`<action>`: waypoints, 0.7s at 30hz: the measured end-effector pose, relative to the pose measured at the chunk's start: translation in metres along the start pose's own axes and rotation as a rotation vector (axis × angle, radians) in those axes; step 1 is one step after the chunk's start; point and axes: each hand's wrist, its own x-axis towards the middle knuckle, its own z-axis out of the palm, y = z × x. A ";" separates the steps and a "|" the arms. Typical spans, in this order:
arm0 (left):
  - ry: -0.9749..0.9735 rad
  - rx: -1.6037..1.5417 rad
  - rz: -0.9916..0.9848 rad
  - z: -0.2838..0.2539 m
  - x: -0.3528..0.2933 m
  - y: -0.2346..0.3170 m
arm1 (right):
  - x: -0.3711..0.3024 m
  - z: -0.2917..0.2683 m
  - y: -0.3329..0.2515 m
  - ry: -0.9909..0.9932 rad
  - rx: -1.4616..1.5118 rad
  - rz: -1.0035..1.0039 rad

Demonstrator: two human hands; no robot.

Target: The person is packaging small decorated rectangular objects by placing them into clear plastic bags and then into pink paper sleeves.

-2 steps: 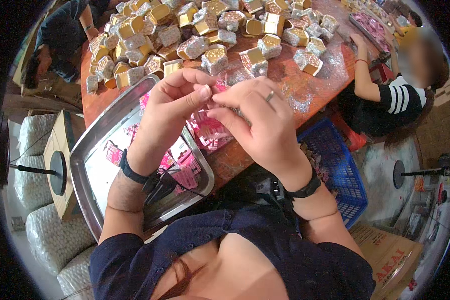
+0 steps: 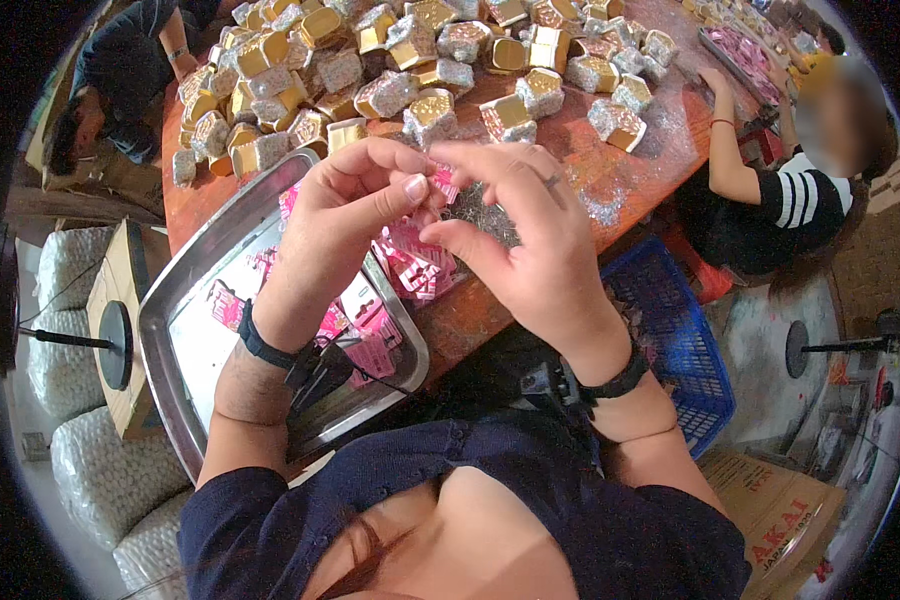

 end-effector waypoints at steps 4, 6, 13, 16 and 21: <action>-0.063 0.125 -0.035 -0.005 0.000 -0.001 | -0.002 -0.006 0.010 -0.052 0.014 -0.021; -0.088 0.139 -0.058 -0.003 -0.001 -0.001 | -0.004 -0.007 0.014 -0.036 0.179 0.031; -0.129 0.252 -0.154 0.008 -0.005 0.003 | -0.012 0.001 0.013 0.028 0.144 0.209; -0.077 0.195 -0.145 0.009 -0.005 -0.001 | -0.009 0.004 0.015 0.082 -0.046 0.051; -0.130 -0.240 -0.260 -0.004 -0.002 -0.008 | 0.011 0.003 0.030 0.029 -0.104 -0.394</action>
